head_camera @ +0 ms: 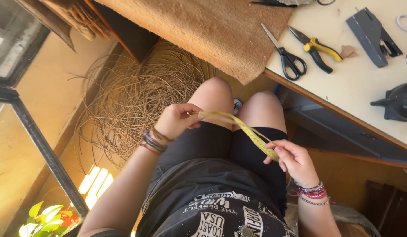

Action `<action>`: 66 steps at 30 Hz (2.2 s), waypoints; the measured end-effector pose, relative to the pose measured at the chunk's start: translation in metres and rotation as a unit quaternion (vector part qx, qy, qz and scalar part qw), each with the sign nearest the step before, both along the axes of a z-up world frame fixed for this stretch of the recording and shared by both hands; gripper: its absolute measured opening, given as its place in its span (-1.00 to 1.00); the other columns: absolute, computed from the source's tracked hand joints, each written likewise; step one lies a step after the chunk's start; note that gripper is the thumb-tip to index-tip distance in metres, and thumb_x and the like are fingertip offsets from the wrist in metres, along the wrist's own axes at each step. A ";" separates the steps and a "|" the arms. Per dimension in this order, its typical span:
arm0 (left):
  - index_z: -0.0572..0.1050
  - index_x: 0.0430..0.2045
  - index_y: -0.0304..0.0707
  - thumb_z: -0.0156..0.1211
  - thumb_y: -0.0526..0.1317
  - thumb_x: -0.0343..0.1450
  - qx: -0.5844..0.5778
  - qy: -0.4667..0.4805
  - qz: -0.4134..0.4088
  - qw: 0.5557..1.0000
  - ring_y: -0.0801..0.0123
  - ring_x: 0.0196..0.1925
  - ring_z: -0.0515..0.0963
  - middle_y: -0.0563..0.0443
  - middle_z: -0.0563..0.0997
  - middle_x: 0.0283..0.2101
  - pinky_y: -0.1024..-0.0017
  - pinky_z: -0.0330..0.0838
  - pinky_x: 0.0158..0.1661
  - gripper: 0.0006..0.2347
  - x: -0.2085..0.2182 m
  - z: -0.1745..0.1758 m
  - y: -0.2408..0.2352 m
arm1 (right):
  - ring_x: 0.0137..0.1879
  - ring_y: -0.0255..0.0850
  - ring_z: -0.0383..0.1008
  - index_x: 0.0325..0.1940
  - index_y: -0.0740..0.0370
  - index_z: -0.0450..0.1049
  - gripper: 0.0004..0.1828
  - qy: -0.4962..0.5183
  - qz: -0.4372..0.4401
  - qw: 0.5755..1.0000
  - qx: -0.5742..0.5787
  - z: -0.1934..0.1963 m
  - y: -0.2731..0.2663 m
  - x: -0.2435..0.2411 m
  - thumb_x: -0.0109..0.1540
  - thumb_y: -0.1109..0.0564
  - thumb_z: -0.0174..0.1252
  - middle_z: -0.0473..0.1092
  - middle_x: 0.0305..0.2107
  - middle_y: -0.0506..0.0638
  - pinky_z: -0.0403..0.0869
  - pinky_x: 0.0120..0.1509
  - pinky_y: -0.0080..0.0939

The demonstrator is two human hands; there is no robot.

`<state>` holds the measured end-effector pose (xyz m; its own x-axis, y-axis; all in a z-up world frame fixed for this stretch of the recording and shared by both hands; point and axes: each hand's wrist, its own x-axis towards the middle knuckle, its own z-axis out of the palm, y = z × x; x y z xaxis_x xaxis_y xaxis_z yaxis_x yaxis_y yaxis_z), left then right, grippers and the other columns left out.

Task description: Measuring and cutting thin wicker strips using a tape measure and scissors at a desk.

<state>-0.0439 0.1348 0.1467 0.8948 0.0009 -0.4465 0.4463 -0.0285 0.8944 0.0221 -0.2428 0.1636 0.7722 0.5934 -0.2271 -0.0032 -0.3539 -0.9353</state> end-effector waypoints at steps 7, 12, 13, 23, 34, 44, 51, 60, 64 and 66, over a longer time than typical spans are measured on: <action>0.61 -0.27 -0.56 0.37 -0.35 0.37 -0.234 -0.060 0.233 0.942 0.20 -0.46 0.73 -0.32 0.67 -0.38 0.45 0.70 -0.44 -0.83 -0.002 -0.029 -0.028 | -0.66 -0.36 0.47 -0.20 0.41 0.62 -0.80 0.026 0.031 0.986 0.163 -0.009 0.029 -0.009 0.27 0.29 0.07 0.57 -0.14 0.28 0.38 -0.67 -0.48; 0.58 -0.45 -0.54 0.31 -0.30 0.42 -0.315 -0.063 0.258 0.911 0.28 -0.54 0.70 -0.19 0.62 -0.53 0.52 0.69 -0.50 -0.83 -0.001 0.011 -0.031 | -0.67 -0.32 0.52 -0.21 0.48 0.62 -0.80 0.007 0.041 0.986 0.160 -0.021 0.029 -0.008 0.26 0.31 0.09 0.56 -0.19 0.30 0.38 -0.71 -0.51; 0.57 -0.48 -0.54 0.31 -0.29 0.43 -0.316 -0.070 0.259 0.910 0.29 -0.56 0.69 -0.19 0.61 -0.57 0.52 0.68 -0.52 -0.82 -0.001 0.013 -0.032 | -0.58 -0.22 0.59 -0.20 0.49 0.61 -0.80 0.007 0.044 0.987 0.155 -0.025 0.027 -0.007 0.27 0.31 0.09 0.55 -0.21 0.30 0.39 -0.71 -0.52; 0.55 -0.57 -0.48 0.33 -0.22 0.43 -0.289 -0.082 0.285 0.910 0.30 -0.62 0.65 -0.18 0.57 -0.62 0.51 0.64 -0.60 -0.76 0.002 0.009 -0.035 | -0.41 -0.10 0.70 -0.21 0.53 0.60 -0.82 -0.005 0.053 0.991 0.120 -0.021 0.030 -0.007 0.25 0.32 0.12 0.57 -0.26 0.29 0.53 -0.67 -0.42; 0.54 -0.65 -0.34 0.38 -0.17 0.41 -0.155 -0.089 0.344 0.922 0.44 -0.79 0.48 -0.05 0.43 -0.82 0.64 0.41 -0.71 -0.74 0.011 0.011 -0.032 | -0.40 -0.10 0.68 0.25 0.37 0.39 -0.57 0.054 0.020 0.996 0.070 -0.022 0.024 -0.007 0.28 0.26 0.07 0.54 -0.16 0.31 0.45 -0.69 -0.46; 0.63 -0.31 -0.32 0.22 -0.24 0.51 -0.099 -0.110 0.456 0.878 0.76 -0.74 0.34 0.08 0.55 -0.59 0.79 0.27 -0.69 -0.88 0.007 0.013 0.026 | -0.58 -0.23 0.63 -0.40 0.31 0.69 -0.76 0.060 0.041 0.995 -0.073 -0.003 -0.019 0.008 0.25 0.18 0.16 0.62 -0.65 0.11 0.56 -0.41 -0.29; 0.61 -0.25 -0.27 0.19 -0.22 0.54 -0.063 -0.093 0.461 0.880 0.74 -0.72 0.34 0.07 0.61 -0.47 0.76 0.27 -0.68 -0.88 -0.008 -0.019 0.055 | -0.64 -0.25 0.58 -0.37 0.29 0.70 -0.78 0.052 0.057 0.992 -0.101 0.009 0.004 0.009 0.24 0.18 0.19 0.60 -0.69 0.07 0.55 -0.42 -0.29; 0.32 0.05 -0.27 0.40 -0.12 0.31 0.573 -0.232 0.083 0.781 -0.14 0.39 0.22 -0.24 0.35 0.23 -0.14 0.09 0.30 -0.51 -0.008 0.025 -0.066 | -0.66 -0.32 0.56 -0.36 0.17 0.69 -0.86 0.009 0.139 0.985 -0.098 0.039 0.082 0.005 0.21 0.20 0.22 0.58 -0.71 -0.03 0.53 -0.49 -0.39; 0.54 -0.46 0.07 0.00 0.17 0.49 0.360 -0.345 -0.170 0.850 -0.04 0.47 0.19 0.16 0.49 0.09 -0.33 -0.09 0.32 -0.69 -0.005 0.005 -0.087 | -0.63 -0.32 0.59 -0.31 0.17 0.68 -0.86 0.004 0.143 0.986 -0.083 0.038 0.082 0.005 0.22 0.18 0.21 0.60 -0.67 -0.01 0.59 -0.47 -0.34; 0.53 -0.49 0.10 0.04 0.18 0.46 0.361 -0.364 -0.164 0.842 0.02 0.45 0.25 0.21 0.52 0.05 -0.31 -0.04 0.31 -0.71 -0.004 0.006 -0.084 | -0.63 -0.32 0.60 -0.33 0.17 0.68 -0.86 0.008 0.135 0.988 -0.075 0.035 0.077 0.004 0.23 0.17 0.21 0.61 -0.66 -0.01 0.59 -0.46 -0.33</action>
